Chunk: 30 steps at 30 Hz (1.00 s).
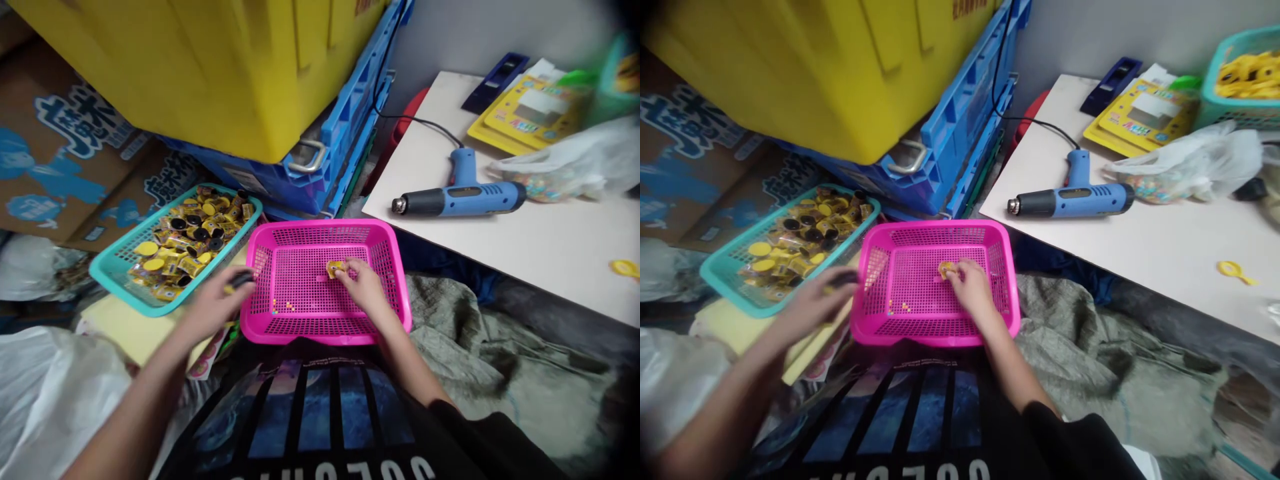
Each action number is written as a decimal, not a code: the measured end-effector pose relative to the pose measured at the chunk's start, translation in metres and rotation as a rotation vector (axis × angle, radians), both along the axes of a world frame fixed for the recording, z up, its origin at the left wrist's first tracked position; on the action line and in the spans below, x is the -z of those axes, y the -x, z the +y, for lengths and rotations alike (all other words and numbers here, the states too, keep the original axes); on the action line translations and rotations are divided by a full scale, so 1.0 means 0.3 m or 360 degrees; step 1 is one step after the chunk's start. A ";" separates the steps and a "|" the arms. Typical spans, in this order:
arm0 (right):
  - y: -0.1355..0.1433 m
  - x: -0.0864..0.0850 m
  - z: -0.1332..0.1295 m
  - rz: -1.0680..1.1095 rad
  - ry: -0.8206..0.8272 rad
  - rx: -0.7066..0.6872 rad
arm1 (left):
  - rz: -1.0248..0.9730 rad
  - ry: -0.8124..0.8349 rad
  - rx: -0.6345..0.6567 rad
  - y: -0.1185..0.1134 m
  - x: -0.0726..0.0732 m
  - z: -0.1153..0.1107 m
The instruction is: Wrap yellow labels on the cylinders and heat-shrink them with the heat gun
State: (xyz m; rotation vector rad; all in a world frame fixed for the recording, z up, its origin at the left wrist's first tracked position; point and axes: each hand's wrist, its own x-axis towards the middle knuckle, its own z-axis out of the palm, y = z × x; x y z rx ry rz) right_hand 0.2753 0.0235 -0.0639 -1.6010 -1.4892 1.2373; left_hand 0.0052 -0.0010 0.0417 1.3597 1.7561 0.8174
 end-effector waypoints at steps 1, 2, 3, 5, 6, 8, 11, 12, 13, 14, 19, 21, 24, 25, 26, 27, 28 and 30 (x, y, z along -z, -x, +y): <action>-0.001 -0.009 -0.005 0.0013 -0.0074 0.0010 | -0.0027 0.0080 0.0081 -0.036 0.047 0.029; -0.002 -0.021 -0.013 0.0028 -0.0157 0.0023 | -0.0059 0.0148 0.0160 -0.079 0.093 0.058; -0.003 -0.034 -0.024 0.0038 -0.0252 0.0042 | -0.0100 0.0187 0.0224 -0.123 0.134 0.081; 0.001 -0.060 -0.050 0.0028 -0.0469 0.0094 | -0.0178 0.0156 0.0310 -0.203 0.185 0.105; 0.008 -0.070 -0.064 0.0011 -0.0571 0.0116 | -0.0250 0.0142 0.0349 -0.232 0.192 0.104; 0.028 -0.081 -0.087 -0.0024 -0.0715 0.0134 | -0.0574 0.0190 0.0366 -0.266 0.175 0.081; 0.068 -0.080 -0.104 -0.0017 -0.0779 0.0121 | -0.1156 0.0346 0.0205 -0.268 0.126 0.036; 0.080 -0.081 -0.105 0.0009 -0.0773 0.0118 | -0.1241 0.0364 0.0125 -0.262 0.114 0.027; 0.090 -0.083 -0.104 0.0045 -0.0755 0.0121 | -0.1247 0.0356 0.0063 -0.253 0.109 0.023; 0.097 -0.087 -0.101 0.0092 -0.0721 0.0133 | -0.1223 0.0341 0.0011 -0.243 0.108 0.023; 0.115 -0.118 -0.065 0.0424 -0.0238 0.0130 | -0.1182 0.0287 -0.0127 -0.189 0.129 0.044; 0.132 -0.123 -0.047 0.0586 0.0046 -0.0006 | -0.1195 0.0209 -0.0186 -0.182 0.132 0.044; 0.170 -0.126 -0.021 0.0774 0.0285 -0.0072 | -0.1183 0.0162 -0.0212 -0.186 0.131 0.031; 0.183 -0.129 -0.013 0.0812 0.0305 -0.0042 | -0.1165 0.0179 -0.0176 -0.187 0.131 0.025; 0.193 -0.132 -0.006 0.0836 0.0305 -0.0009 | -0.1145 0.0198 -0.0125 -0.187 0.131 0.019; 0.202 -0.137 -0.001 0.0847 0.0296 0.0011 | -0.1130 0.0201 -0.0079 -0.185 0.132 0.016; 0.209 -0.142 0.004 0.0844 0.0287 0.0011 | -0.1121 0.0183 -0.0048 -0.182 0.132 0.015; 0.217 -0.152 0.009 0.0799 0.0276 -0.0035 | -0.1122 0.0113 -0.0039 -0.173 0.132 0.021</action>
